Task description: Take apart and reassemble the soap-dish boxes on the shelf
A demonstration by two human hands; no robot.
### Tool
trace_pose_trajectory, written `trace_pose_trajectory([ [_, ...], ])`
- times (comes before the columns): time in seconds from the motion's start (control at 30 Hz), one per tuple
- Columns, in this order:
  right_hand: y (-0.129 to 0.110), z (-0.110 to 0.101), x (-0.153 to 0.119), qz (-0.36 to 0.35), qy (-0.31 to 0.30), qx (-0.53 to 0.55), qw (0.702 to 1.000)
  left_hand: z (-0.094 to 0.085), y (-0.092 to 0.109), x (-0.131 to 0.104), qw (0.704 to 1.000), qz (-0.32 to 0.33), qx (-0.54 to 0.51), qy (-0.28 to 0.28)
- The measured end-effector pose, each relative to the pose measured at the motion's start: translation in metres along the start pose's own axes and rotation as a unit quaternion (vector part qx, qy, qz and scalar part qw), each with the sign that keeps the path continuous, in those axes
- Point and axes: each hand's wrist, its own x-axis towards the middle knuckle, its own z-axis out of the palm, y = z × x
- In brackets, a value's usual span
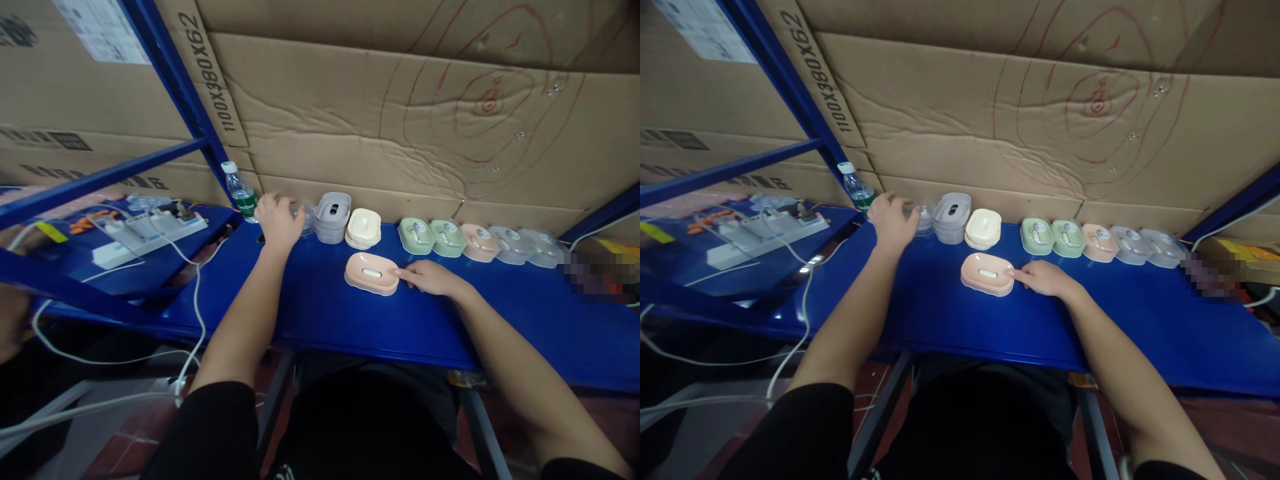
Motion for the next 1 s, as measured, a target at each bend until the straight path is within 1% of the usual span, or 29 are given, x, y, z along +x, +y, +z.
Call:
trace_pose_trajectory([
  [0.03, 0.001, 0.0, 0.0, -0.001, 0.0, 0.003, 1.0, 0.002, -0.005, 0.001, 1.0, -0.024, 0.003, -0.019],
  [0.13, 0.004, 0.001, 0.001, -0.002, -0.001, 0.012, 1.0, 0.008, -0.014, 0.004, 0.991, -0.089, -0.004, -0.101],
  [0.17, 0.005, 0.002, 0.002, -0.001, -0.003, 0.014, 1.0, 0.009, -0.016, 0.004, 0.988, -0.102, -0.011, -0.118],
  [0.23, 0.006, 0.002, 0.002, -0.001, -0.006, 0.016, 1.0, 0.012, -0.018, 0.005, 0.986, -0.111, -0.027, -0.123],
  [0.4, 0.003, 0.0, 0.0, 0.006, -0.008, 0.012, 1.0, 0.015, -0.023, 0.009, 0.989, -0.112, -0.078, -0.06],
  [0.5, 0.001, -0.001, -0.001, 0.008, -0.01, 0.016, 1.0, 0.014, -0.026, 0.012, 0.988, -0.109, -0.106, 0.002],
  [0.57, 0.0, -0.001, 0.0, 0.003, -0.01, 0.013, 1.0, 0.011, -0.027, 0.014, 0.986, -0.095, -0.123, 0.054],
  [0.63, 0.0, 0.0, 0.0, -0.01, 0.007, 0.003, 1.0, 0.006, -0.025, 0.016, 0.98, -0.081, -0.145, 0.105],
  [0.67, 0.0, 0.0, 0.001, -0.019, 0.025, 0.0, 1.0, 0.004, -0.022, 0.017, 0.976, -0.077, -0.162, 0.122],
  [0.73, 0.0, 0.0, 0.001, -0.042, 0.079, 0.011, 0.996, -0.001, -0.013, 0.016, 0.965, -0.072, -0.213, 0.131],
  [0.8, -0.002, 0.001, 0.0, -0.067, 0.148, 0.052, 0.985, -0.003, 0.002, 0.01, 0.951, -0.062, -0.284, 0.106],
  [0.87, -0.005, 0.001, -0.002, -0.092, 0.217, 0.107, 0.966, -0.002, 0.021, -0.003, 0.931, -0.043, -0.357, 0.059],
  [0.93, -0.008, 0.0, -0.005, -0.115, 0.26, 0.155, 0.946, 0.001, 0.043, -0.023, 0.915, -0.021, -0.403, -0.012],
  [1.0, -0.011, 0.0, -0.008, -0.139, 0.263, 0.185, 0.937, 0.006, 0.064, -0.045, 0.889, 0.007, -0.442, -0.117],
])
